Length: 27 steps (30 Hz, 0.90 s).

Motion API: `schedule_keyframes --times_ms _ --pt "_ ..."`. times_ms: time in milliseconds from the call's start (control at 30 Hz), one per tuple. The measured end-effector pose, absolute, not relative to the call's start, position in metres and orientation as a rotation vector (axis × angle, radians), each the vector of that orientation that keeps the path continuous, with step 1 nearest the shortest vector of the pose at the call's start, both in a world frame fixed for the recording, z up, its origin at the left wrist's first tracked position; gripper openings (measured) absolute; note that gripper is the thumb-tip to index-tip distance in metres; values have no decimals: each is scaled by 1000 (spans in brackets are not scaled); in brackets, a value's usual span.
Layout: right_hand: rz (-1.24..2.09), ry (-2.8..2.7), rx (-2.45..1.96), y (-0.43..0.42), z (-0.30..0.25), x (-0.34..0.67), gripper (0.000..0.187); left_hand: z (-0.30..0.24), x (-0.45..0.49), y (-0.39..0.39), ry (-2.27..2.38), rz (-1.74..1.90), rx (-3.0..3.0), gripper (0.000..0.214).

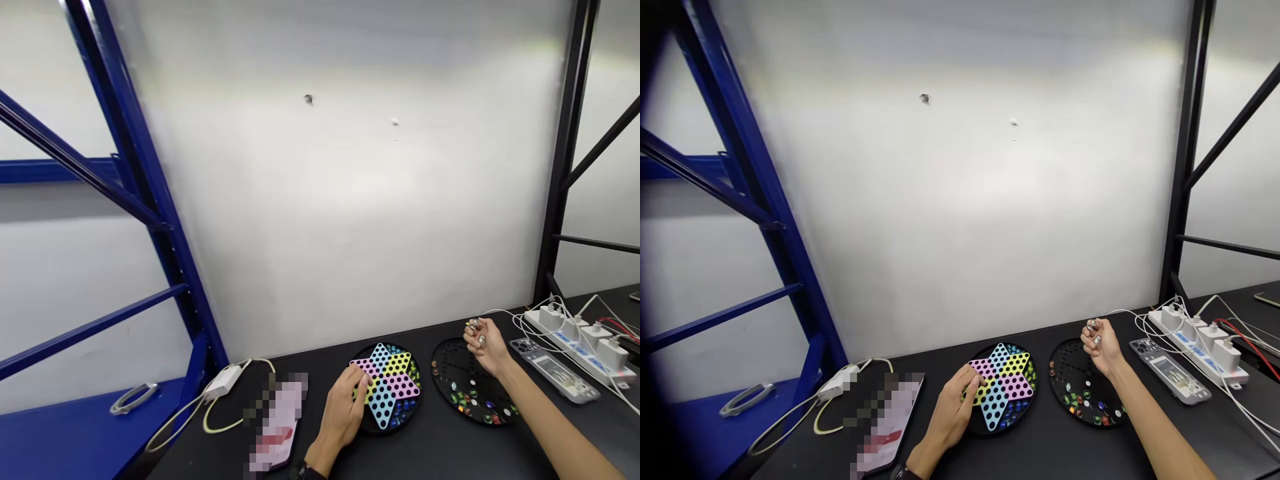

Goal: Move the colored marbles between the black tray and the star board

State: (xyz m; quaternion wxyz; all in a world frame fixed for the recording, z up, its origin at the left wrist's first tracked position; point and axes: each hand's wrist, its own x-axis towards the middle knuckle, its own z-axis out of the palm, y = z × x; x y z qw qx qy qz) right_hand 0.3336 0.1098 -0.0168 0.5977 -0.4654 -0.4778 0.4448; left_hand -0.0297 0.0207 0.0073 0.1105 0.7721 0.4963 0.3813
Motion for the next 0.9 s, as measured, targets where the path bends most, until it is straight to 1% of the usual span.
schedule_keyframes --times_ms 100,200,267,400,433,500,600,733,833,900 --pt "1136 -982 -1087 106 -13 359 30 6 -29 21 1456 1140 2274 43" --pt "965 -1109 -1343 103 -21 384 34 5 -30 21 1445 1155 2285 42" --pt "734 -1305 -1590 99 -30 399 32 5 -30 21 1446 1158 2288 43" --pt "102 -1884 -2020 87 -44 416 20 4 -30 22 1454 1155 2291 45" --pt "-41 -2009 -2065 84 -47 416 19 4 -30 23 1453 1157 2288 45" --pt "-176 -2163 -2042 80 -50 413 20 4 -30 23 1450 1160 2281 46" --pt "-196 -2274 -1959 76 -51 406 21 4 -30 22 1450 1156 2275 45" --pt "-14 -2187 -2008 79 -50 401 22 5 -30 21 1455 1156 2265 45" --pt "97 -2097 -1996 87 -43 399 13 6 -30 20 1451 1166 2267 44" --pt "155 -2055 -1937 91 -35 396 16 5 -30 20 1451 1160 2266 45"
